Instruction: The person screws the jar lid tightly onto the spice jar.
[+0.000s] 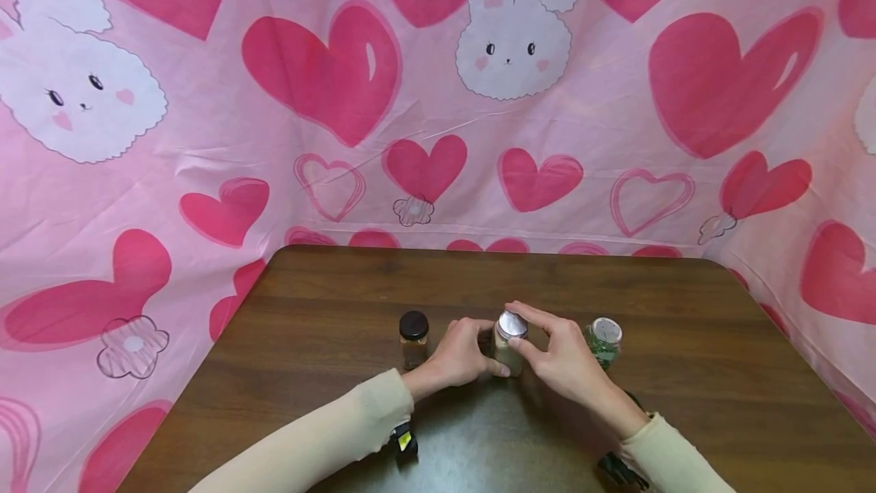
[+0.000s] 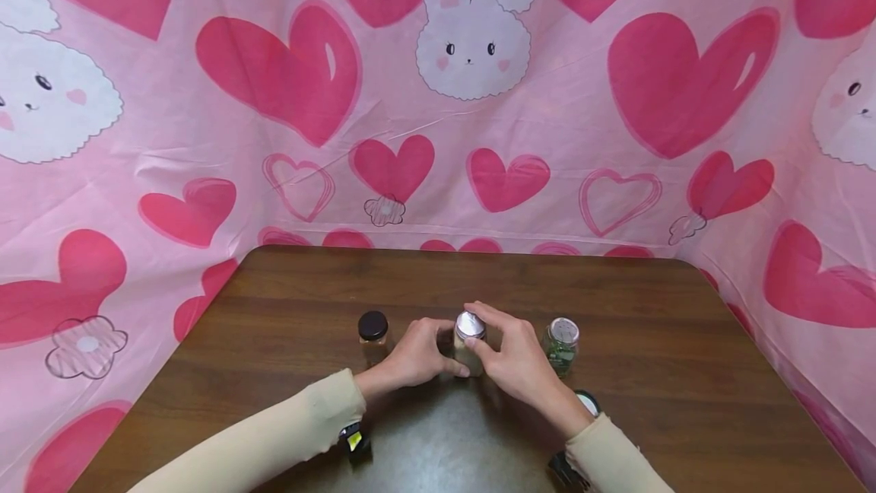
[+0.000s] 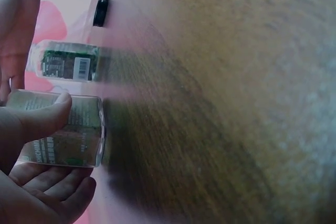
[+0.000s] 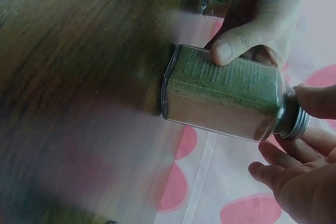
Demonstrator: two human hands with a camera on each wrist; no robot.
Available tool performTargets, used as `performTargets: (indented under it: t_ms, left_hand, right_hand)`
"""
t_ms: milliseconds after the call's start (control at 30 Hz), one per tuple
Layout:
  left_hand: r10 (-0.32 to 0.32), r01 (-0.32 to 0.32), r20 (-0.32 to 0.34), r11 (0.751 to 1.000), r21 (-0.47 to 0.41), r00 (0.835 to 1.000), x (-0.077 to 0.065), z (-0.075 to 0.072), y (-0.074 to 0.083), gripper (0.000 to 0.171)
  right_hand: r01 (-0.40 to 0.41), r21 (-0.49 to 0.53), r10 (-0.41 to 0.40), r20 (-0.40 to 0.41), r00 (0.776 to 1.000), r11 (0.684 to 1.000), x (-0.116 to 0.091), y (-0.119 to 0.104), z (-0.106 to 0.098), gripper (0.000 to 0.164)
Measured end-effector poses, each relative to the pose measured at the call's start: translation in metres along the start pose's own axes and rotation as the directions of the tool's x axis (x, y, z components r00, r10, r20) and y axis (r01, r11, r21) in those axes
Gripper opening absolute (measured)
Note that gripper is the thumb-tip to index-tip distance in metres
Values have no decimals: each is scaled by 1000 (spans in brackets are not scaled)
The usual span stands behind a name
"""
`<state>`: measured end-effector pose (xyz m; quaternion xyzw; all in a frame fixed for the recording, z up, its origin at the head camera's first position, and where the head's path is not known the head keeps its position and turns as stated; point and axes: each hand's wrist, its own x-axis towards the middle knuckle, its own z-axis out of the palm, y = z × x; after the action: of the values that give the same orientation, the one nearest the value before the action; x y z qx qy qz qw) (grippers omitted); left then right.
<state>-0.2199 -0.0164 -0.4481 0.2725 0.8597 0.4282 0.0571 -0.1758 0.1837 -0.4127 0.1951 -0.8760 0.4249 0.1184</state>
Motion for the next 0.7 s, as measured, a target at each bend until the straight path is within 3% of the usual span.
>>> performTargets:
  t_ms: [700]
  left_hand:
    - [-14,14,-18,1000,-6,1000,-1,1,2,51]
  right_hand:
    - [26,-57,-29,-48,998,998,-6,-3,-4,52]
